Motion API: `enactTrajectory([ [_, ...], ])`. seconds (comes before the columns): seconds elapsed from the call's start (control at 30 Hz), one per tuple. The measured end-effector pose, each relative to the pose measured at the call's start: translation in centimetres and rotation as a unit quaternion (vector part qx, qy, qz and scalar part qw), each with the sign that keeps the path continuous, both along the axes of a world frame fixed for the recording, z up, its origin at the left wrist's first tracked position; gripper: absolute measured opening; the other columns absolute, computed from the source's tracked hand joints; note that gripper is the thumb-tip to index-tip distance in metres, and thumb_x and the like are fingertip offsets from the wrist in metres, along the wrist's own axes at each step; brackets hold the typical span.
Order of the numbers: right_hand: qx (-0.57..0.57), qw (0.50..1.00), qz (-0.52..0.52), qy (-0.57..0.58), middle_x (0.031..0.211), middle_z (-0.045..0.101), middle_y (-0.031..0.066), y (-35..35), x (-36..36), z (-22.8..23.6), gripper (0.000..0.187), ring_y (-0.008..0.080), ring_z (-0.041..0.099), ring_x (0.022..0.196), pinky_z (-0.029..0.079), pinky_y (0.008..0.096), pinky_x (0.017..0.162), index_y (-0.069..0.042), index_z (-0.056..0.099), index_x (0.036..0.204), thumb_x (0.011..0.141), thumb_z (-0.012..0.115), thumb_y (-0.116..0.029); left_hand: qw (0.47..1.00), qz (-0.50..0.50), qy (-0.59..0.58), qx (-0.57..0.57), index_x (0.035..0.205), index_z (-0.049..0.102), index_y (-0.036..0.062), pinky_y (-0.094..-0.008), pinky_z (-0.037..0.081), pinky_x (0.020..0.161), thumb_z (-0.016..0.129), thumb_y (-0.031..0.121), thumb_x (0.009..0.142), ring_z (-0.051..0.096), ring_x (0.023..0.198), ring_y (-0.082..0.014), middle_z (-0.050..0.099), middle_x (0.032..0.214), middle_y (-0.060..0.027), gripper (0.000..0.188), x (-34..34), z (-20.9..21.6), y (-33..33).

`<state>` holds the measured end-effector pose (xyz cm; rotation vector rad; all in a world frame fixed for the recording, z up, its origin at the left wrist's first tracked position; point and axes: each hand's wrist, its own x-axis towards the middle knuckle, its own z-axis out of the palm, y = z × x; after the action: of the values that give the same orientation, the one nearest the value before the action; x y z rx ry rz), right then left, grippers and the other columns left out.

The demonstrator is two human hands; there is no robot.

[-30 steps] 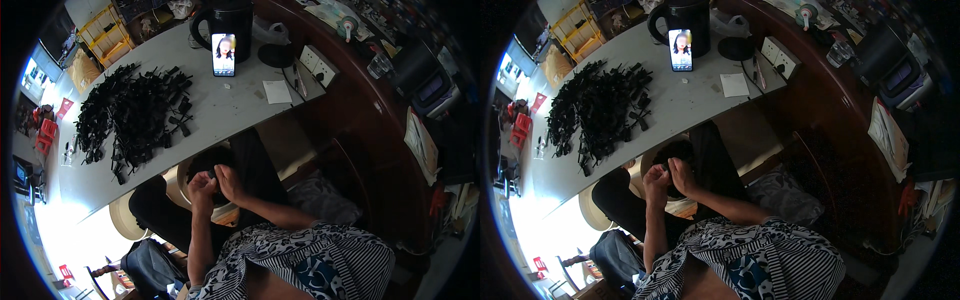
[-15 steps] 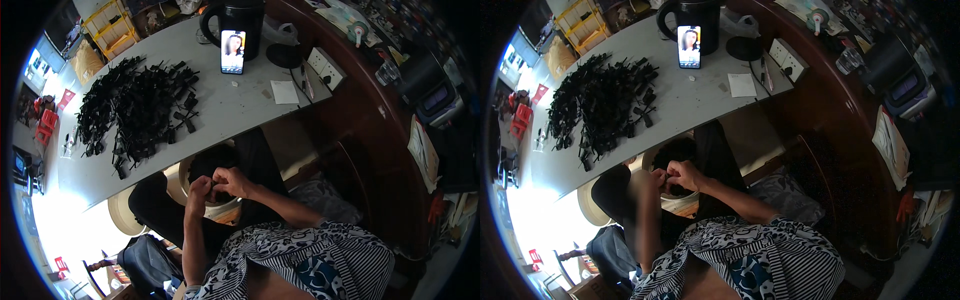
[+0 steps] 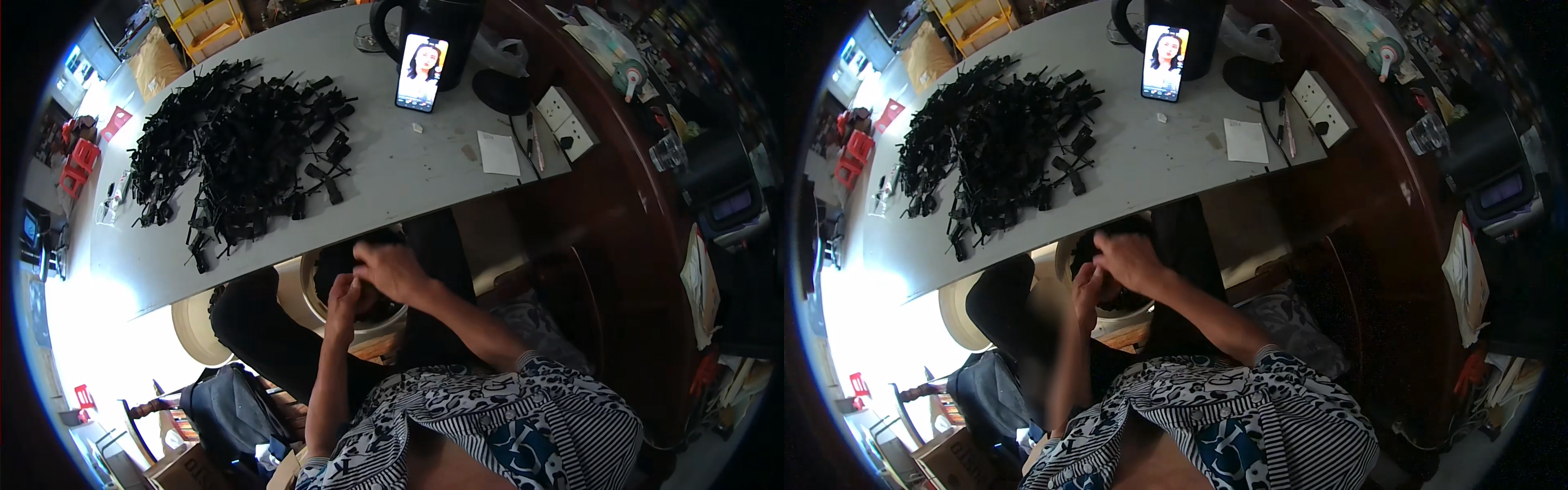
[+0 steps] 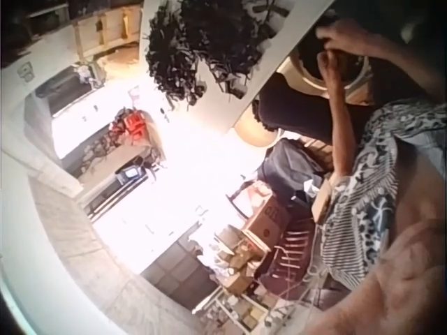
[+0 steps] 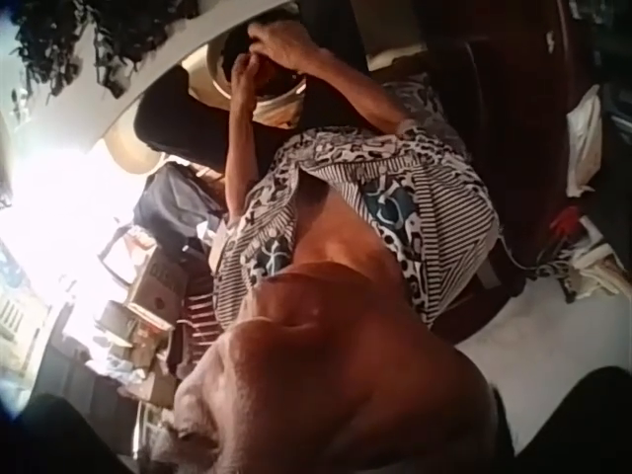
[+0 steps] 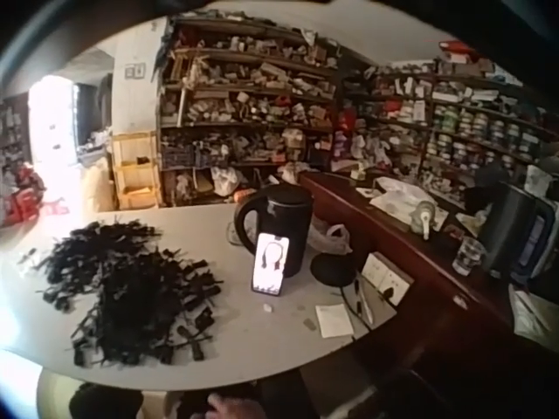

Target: Manually assembling small plastic components onto a larger black plastic frame at a workstation.

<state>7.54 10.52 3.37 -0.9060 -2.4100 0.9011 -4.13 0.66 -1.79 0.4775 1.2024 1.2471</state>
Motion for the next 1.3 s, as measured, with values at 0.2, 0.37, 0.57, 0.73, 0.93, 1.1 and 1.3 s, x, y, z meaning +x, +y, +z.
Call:
enactTrajectory([
  [0.2, 0.18, 0.976, -0.121, 0.029, 0.091, 0.049, 0.0117, 7.5, -6.7, 3.7, 0.023, 0.0302, 0.055, 0.083, 0.047, 0.0383, 0.063, -0.006, 0.054, 0.091, 0.074, 0.063, -0.017, 0.951, 0.02, 0.307, -0.016, 0.109, 0.048, 0.0, -0.0303, 0.036, 0.086, 0.053, 0.01, 0.082, 0.047, 0.097, -0.017, 0.051, 0.103, -0.0094, 0.029, -0.3, -0.9, 0.4],
  [0.37, 0.166, 0.974, -0.148, -0.051, 0.095, 0.045, 0.0156, 8.7, -7.7, 2.9, 0.023, 0.0319, 0.054, 0.085, 0.047, 0.0406, 0.067, -0.004, 0.054, 0.087, 0.068, 0.065, -0.012, 0.969, -0.018, 0.248, -0.002, 0.097, 0.054, 0.0003, -0.0265, 0.04, 0.078, 0.054, 0.005, 0.079, 0.052, 0.086, -0.014, 0.056, 0.09, -0.0054, 0.018, -0.6, 0.6, 0.4],
  [0.57, 0.168, 0.968, -0.154, 0.11, 0.092, 0.045, 0.0136, 8.6, -4.5, 2.1, 0.023, 0.0304, 0.053, 0.078, 0.045, 0.0395, 0.064, -0.003, 0.052, 0.085, 0.064, 0.064, -0.003, 0.983, -0.014, 0.172, 0.054, 0.091, 0.057, 0.002, -0.024, 0.042, 0.073, 0.054, 0.005, 0.079, 0.055, 0.077, -0.0118, 0.059, 0.078, -0.0034, 0.012, -0.5, 4.1, 1.6],
  [0.73, 0.093, 0.966, -0.113, 0.214, 0.09, 0.047, 0.0118, 7.8, -1.7, 1.4, 0.022, 0.0294, 0.05, 0.075, 0.043, 0.0371, 0.066, -0.002, 0.052, 0.082, 0.062, 0.061, 0.001, 0.985, 0.08, 0.128, 0.08, 0.094, 0.055, 0.001, -0.0215, 0.044, 0.061, 0.049, 0.011, 0.086, 0.055, 0.067, -0.0097, 0.059, 0.076, -0.0046, 0.014, -1.3, 6.9, 3.9],
  [0.93, 0.155, 0.976, 0.08, 0.129, 0.087, 0.049, 0.0116, 3.5, 0.4, 2.7, 0.02, 0.031, 0.049, 0.081, 0.043, 0.039, 0.066, -0.002, 0.05, 0.078, 0.059, 0.058, 0.001, 0.99, 0.024, 0.107, 0.086, 0.095, 0.054, 0.0014, -0.0207, 0.042, 0.055, 0.049, 0.015, 0.088, 0.051, 0.06, -0.0083, 0.054, 0.069, -0.0016, 0.016, -1.8, 7.7, 5.4],
  [1.1, 0.167, 0.965, -0.03, 0.2, 0.095, 0.05, 0.0112, 2.2, 0.2, 3.0, 0.026, 0.0308, 0.049, 0.087, 0.046, 0.036, 0.067, -0.001, 0.054, 0.086, 0.06, 0.054, 0.006, 0.974, 0.125, -0.135, 0.134, 0.094, 0.055, 0.0016, -0.0219, 0.042, 0.057, 0.05, 0.013, 0.089, 0.05, 0.061, -0.0088, 0.054, 0.07, -0.0033, 0.014, -0.9, 5.8, 5.1],
  [1.3, -0.314, 0.865, -0.133, 0.368, 0.07, 0.055, 0.0036, 3.1, 2.1, 0.8, 0.012, 0.0082, 0.05, 0.057, 0.042, 0.0216, 0.049, 0.002, 0.058, 0.086, 0.075, 0.056, -0.002, 0.969, 0.173, -0.062, 0.168, 0.093, 0.053, 0.0001, -0.0231, 0.047, 0.062, 0.052, 0.011, 0.088, 0.055, 0.065, -0.0095, 0.057, 0.075, -0.005, 0.012, 0.0, 7.8, 4.2],
])
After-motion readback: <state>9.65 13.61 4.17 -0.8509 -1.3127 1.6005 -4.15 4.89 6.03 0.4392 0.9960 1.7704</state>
